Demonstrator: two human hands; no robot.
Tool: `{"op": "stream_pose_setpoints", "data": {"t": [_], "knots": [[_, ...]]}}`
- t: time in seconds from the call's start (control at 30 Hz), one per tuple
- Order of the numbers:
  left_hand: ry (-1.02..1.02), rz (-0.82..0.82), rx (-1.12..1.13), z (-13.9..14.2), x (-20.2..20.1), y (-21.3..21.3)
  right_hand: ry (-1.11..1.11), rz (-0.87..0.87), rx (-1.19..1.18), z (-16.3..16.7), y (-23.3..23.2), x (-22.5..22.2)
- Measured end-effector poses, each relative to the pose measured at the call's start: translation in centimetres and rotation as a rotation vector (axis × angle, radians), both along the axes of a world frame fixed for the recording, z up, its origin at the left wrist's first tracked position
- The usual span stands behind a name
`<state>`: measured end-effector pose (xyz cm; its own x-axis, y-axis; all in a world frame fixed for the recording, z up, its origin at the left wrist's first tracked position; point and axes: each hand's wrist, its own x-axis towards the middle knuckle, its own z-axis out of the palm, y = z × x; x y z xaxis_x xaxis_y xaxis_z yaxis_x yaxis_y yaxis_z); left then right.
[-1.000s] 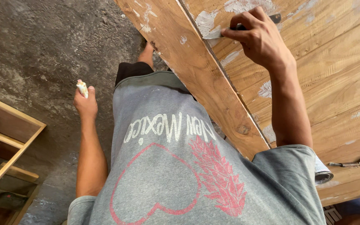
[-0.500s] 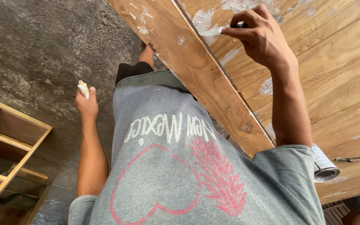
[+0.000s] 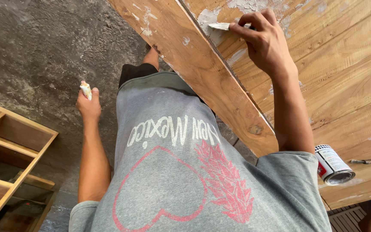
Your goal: The person squeezes wood filler from a tube onto a wooden furniture panel and uses a small knife to spread and press the filler into holes and gaps across the surface. They move around the panel, working filler into different spots and smoothing it with the knife.
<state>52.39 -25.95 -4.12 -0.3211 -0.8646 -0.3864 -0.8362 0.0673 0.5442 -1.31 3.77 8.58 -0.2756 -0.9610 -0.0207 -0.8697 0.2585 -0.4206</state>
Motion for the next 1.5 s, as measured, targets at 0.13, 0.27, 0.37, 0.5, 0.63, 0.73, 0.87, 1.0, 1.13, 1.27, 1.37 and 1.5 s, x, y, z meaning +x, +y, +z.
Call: {"op": "stream_pose_setpoints", "data": {"t": [0.13, 0.27, 0.37, 0.5, 0.63, 0.73, 0.87, 1.0, 1.13, 1.27, 1.37, 1.5], "knots": [[-0.013, -0.016, -0.001, -0.2, 0.1, -0.2, 0.111, -0.036, 0.008, 0.3, 0.2, 0.4], [-0.01, -0.004, -0.006, -0.3, 0.3, -0.7, 0.195, -0.041, -0.03, 0.2, -0.1, 0.3], [0.021, -0.034, -0.015, -0.4, 0.4, -1.0, 0.131, -0.002, -0.031, -0.1, -0.3, 0.7], [-0.047, -0.011, -0.007, -0.5, 0.2, -1.2, 0.048, 0.031, 0.028, 0.5, 0.5, 1.0], [-0.011, -0.025, -0.001, -0.3, -0.1, -1.1, -0.058, -0.032, -0.04, 0.5, 0.7, 0.3], [-0.029, -0.014, 0.02, -0.1, -0.3, -0.7, 0.026, -0.118, -0.081, -0.1, 0.1, 0.9], [-0.02, -0.018, 0.002, 0.2, -0.8, -0.3, -0.095, -0.095, -0.027, 0.5, 0.6, 2.9], [-0.018, -0.017, -0.006, 0.8, -1.4, 0.2, -0.28, -0.292, -0.214, 3.6, 4.2, 5.1], [-0.068, -0.016, 0.009, 1.9, -2.6, 1.6, -0.561, -0.654, -0.366, 4.0, 7.5, 7.5], [-0.102, -0.063, 0.022, 2.4, -4.8, 3.1, -0.86, -0.917, -0.49, 1.6, 10.0, 10.3], [-0.111, -0.176, -0.067, 1.6, -6.5, 3.3, -0.81, -0.924, -0.47, 0.2, 11.1, 12.3], [-0.148, -0.181, 0.051, -0.1, -8.3, 1.7, -0.476, -0.863, -0.375, 0.7, 12.5, 14.5]]}}
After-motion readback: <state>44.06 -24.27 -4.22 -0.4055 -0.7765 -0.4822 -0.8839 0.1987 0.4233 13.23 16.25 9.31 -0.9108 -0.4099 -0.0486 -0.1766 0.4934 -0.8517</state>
